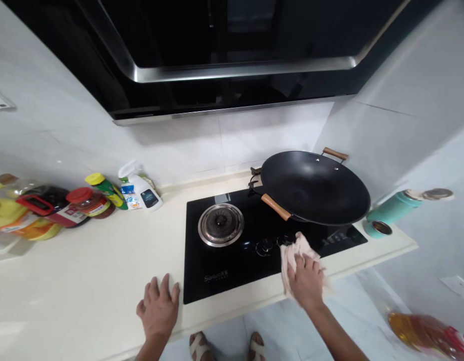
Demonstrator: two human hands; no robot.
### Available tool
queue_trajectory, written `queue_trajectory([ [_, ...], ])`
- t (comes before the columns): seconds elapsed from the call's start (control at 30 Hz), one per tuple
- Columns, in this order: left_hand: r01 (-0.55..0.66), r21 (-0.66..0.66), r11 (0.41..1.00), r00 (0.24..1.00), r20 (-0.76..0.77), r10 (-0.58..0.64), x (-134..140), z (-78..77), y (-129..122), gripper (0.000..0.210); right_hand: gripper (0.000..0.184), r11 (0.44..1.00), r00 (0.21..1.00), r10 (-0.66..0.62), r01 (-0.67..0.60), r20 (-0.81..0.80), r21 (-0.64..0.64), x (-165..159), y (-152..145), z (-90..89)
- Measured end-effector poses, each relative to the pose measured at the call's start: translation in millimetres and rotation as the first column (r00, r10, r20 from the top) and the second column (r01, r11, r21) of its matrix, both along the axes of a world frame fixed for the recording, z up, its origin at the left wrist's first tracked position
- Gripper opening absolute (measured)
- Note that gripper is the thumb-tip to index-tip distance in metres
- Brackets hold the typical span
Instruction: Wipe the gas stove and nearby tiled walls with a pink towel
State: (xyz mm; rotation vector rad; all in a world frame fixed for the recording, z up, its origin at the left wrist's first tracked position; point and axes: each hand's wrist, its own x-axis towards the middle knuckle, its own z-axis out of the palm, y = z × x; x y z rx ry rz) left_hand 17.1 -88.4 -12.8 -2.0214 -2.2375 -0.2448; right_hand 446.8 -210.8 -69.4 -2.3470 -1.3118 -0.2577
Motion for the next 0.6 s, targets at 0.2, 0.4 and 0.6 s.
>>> queue_trajectory([
  [0.2,-0.014,-0.015,1.000,1.000,-0.014,0.014,0,-0.7,0,0.060,0.043,0.932,0.927,0.362,-0.361,-0.098,0.023,-109,4,6.4],
  [0.4,-0.023,-0.012,1.000,1.000,0.001,0.023,-1,-0.1,-1,0.059,0.044,0.830,0.817,0.529,-0.554,-0.229,-0.061,-140,61,54.0],
  [0.6,-0.008,0.029,1.000,0.999,-0.035,0.009,-4,-6.7,-1,0.056,0.040,0.872,0.880,0.406,-0.453,-0.245,-0.183,-109,134,86.3],
])
